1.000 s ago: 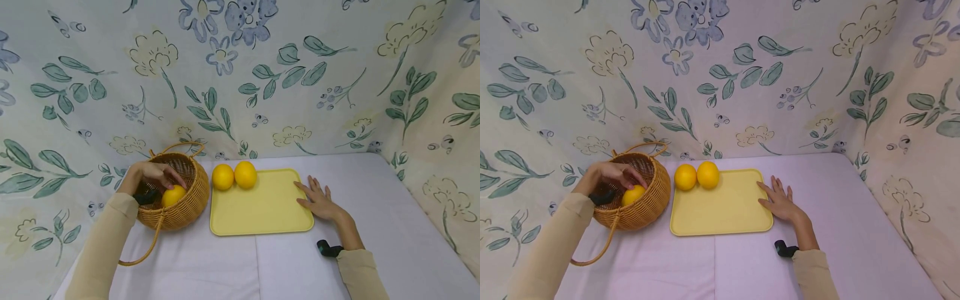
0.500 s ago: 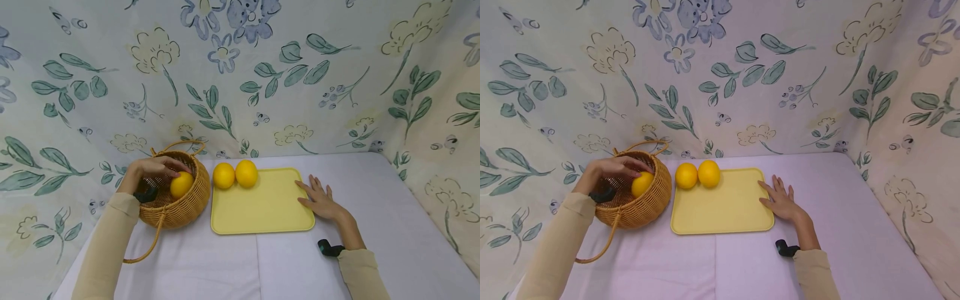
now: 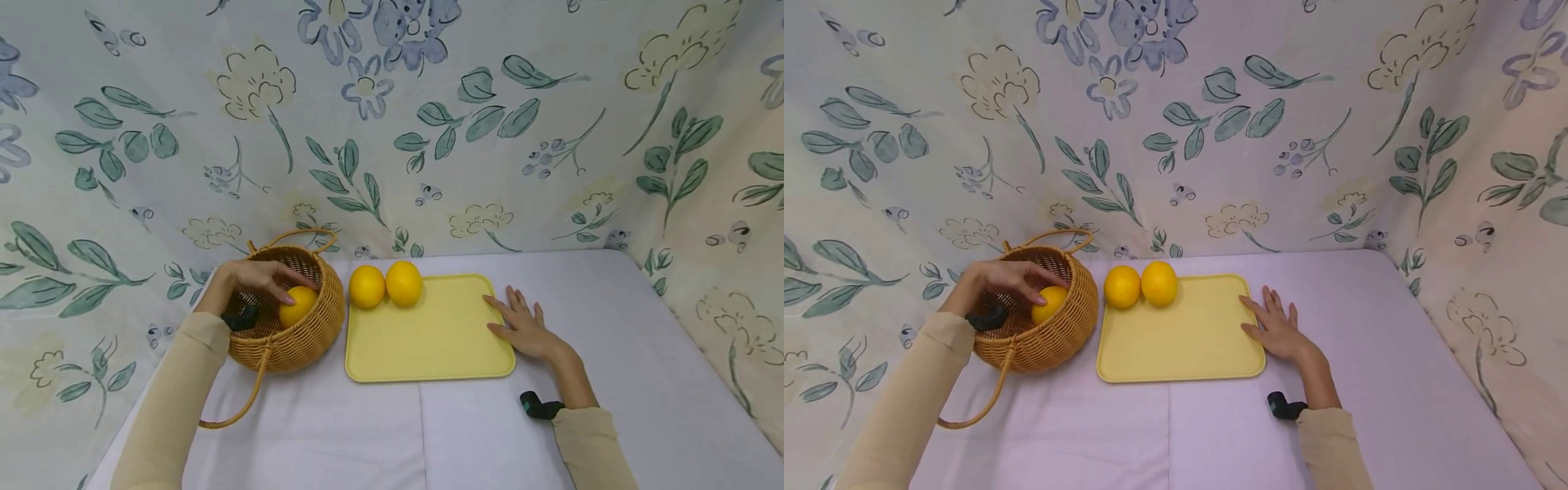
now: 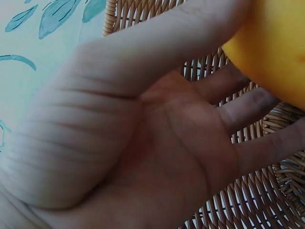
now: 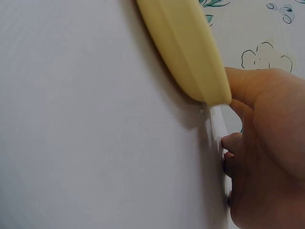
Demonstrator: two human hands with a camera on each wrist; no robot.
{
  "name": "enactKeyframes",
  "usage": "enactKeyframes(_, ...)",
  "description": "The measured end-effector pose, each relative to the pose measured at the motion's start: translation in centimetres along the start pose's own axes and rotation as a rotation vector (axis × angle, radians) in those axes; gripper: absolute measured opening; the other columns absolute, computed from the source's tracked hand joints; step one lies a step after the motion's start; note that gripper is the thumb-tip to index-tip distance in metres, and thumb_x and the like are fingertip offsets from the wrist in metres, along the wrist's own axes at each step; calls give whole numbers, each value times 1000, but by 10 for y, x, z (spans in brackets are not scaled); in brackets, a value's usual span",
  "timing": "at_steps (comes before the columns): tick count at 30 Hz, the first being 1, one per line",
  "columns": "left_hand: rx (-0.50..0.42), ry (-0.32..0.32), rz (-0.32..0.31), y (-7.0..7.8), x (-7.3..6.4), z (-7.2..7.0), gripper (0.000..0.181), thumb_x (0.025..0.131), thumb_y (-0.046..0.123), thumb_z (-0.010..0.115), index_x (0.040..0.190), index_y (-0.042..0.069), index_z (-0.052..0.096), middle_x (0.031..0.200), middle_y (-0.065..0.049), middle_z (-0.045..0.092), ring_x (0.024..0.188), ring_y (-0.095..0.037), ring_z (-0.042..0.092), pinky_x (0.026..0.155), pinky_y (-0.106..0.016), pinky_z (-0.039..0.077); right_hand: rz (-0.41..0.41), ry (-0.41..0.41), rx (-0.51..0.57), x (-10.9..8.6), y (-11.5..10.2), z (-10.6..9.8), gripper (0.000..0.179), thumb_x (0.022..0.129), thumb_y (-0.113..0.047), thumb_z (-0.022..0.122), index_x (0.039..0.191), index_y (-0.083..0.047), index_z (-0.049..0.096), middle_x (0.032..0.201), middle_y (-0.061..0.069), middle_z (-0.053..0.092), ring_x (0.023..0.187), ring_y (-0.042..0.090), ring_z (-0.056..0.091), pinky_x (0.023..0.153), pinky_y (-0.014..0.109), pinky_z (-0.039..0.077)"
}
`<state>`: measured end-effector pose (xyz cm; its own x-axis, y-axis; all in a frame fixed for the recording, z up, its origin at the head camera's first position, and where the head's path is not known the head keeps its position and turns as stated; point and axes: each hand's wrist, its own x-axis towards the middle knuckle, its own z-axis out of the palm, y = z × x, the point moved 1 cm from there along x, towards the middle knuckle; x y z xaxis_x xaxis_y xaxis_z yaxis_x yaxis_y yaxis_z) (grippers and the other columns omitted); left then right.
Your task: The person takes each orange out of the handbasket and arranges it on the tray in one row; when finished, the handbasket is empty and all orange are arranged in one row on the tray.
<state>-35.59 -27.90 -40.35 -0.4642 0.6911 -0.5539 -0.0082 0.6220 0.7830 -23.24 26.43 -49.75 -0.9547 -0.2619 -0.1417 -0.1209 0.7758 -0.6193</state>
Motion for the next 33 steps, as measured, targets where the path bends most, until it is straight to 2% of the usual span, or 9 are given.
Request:
enactKeyframes(2,37,45,11,0,0,-1,58,99,13,69,154,12,51,162,-14,44,131,-21,55,105,-36,55,-2,1,-2,1,1,0,67,106,-40,53,162,-10,31,169,34,-8,156,54,-14,117,74,-20)
enactKeyframes(7,112,219,22,0,0,-2,61,92,18,78,149,15,57,159,-17,47,119,-23,60,98,-33,58,-1,1,-3,2,3,1,67,106,-40,53,162,-10,31,169,33,-8,156,53,-14,117,74,-21)
enactKeyframes(9,116,253,25,0,0,-2,62,90,19,81,148,17,59,159,-16,48,120,-25,60,98,-34,58,1,1,-3,2,3,1,67,106,-41,53,162,-11,31,169,33,-8,156,53,-15,117,74,-22)
enactKeyframes(11,117,248,36,0,0,-2,62,89,19,81,147,19,60,160,-13,47,130,-27,56,105,-37,54,3,1,-2,3,4,2,67,106,-41,53,162,-11,31,169,33,-8,156,53,-15,117,74,-22)
enactKeyframes(14,115,193,74,-1,1,-3,62,92,17,78,151,19,56,164,-10,43,146,-33,43,118,-48,44,3,0,-3,3,4,2,67,106,-41,53,162,-11,31,169,33,-8,156,53,-15,117,74,-22)
enactKeyframes(17,112,143,103,-1,1,-4,62,96,14,72,154,18,51,166,-9,40,154,-35,33,124,-54,36,2,-3,-2,2,3,1,67,106,-41,53,162,-11,31,169,33,-8,156,53,-15,117,74,-22)
enactKeyframes(21,118,141,68,-1,2,-4,59,99,17,68,155,19,49,166,-9,40,147,-32,45,119,-49,44,1,-3,-1,2,2,0,67,106,-41,53,162,-11,31,169,33,-9,156,53,-15,117,74,-22)
enactKeyframes(26,90,148,27,0,5,-2,59,102,19,65,158,15,45,165,-16,39,130,-26,61,107,-42,55,7,-1,-7,2,1,0,67,106,-41,53,162,-10,31,169,33,-9,156,53,-15,118,73,-22)
enactKeyframes(33,85,198,24,1,5,-2,58,100,19,69,155,12,49,162,-19,42,127,-25,63,104,-42,57,5,3,-15,1,0,0,67,106,-40,54,161,-9,32,169,35,-7,156,54,-14,118,74,-20)
